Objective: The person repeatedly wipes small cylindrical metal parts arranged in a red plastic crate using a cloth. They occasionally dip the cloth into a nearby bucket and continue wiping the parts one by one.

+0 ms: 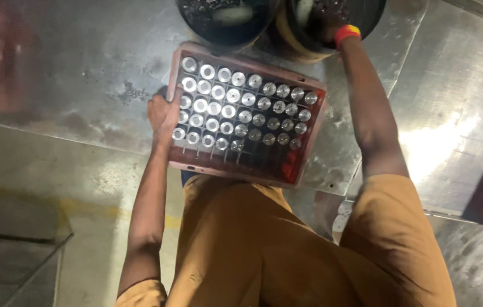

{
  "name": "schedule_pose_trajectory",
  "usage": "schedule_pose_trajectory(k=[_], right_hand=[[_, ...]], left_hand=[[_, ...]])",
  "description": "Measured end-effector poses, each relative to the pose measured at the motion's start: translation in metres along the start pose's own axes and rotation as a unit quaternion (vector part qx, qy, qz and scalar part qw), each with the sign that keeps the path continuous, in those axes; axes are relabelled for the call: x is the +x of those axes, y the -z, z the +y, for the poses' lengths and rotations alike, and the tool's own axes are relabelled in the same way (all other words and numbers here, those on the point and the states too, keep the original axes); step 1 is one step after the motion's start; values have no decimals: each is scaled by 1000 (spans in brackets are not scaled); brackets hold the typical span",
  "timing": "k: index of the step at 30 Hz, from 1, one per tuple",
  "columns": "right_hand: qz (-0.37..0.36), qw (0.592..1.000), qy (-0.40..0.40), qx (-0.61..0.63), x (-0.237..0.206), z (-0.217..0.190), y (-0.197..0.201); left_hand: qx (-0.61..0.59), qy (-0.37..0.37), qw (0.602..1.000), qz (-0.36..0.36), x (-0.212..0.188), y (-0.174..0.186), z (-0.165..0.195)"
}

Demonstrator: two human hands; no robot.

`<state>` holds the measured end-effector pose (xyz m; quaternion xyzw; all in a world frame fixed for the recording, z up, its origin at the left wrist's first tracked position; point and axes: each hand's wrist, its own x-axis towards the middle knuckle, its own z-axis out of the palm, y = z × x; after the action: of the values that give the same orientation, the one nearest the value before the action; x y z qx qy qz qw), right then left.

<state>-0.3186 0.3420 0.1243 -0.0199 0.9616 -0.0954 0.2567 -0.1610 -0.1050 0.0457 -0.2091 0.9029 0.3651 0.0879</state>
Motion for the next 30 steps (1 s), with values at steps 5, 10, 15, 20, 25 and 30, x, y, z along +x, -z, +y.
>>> schedule_pose_trajectory(k=[5, 10, 15, 20, 25, 30], right_hand=[[-111, 994, -9, 3, 9, -3, -2], [-145, 989, -25, 9, 6, -7, -1], [-159, 986, -28, 27, 4, -11, -6], [-170, 984, -25, 41, 3, -21, -9], [-160, 985, -17, 62, 4, -32, -12], [-148, 986, -33, 72, 5, -37, -18]], left_hand=[[42, 16, 999, 5, 2, -10, -10], [54, -1, 998, 29, 7, -15, -14], [42, 0, 999, 4, 6, -9, -11], [26, -12, 1000, -3, 3, -2, -8], [31, -23, 999, -11, 5, 2, -6], [11, -13, 999, -40, 9, 1, -14]])
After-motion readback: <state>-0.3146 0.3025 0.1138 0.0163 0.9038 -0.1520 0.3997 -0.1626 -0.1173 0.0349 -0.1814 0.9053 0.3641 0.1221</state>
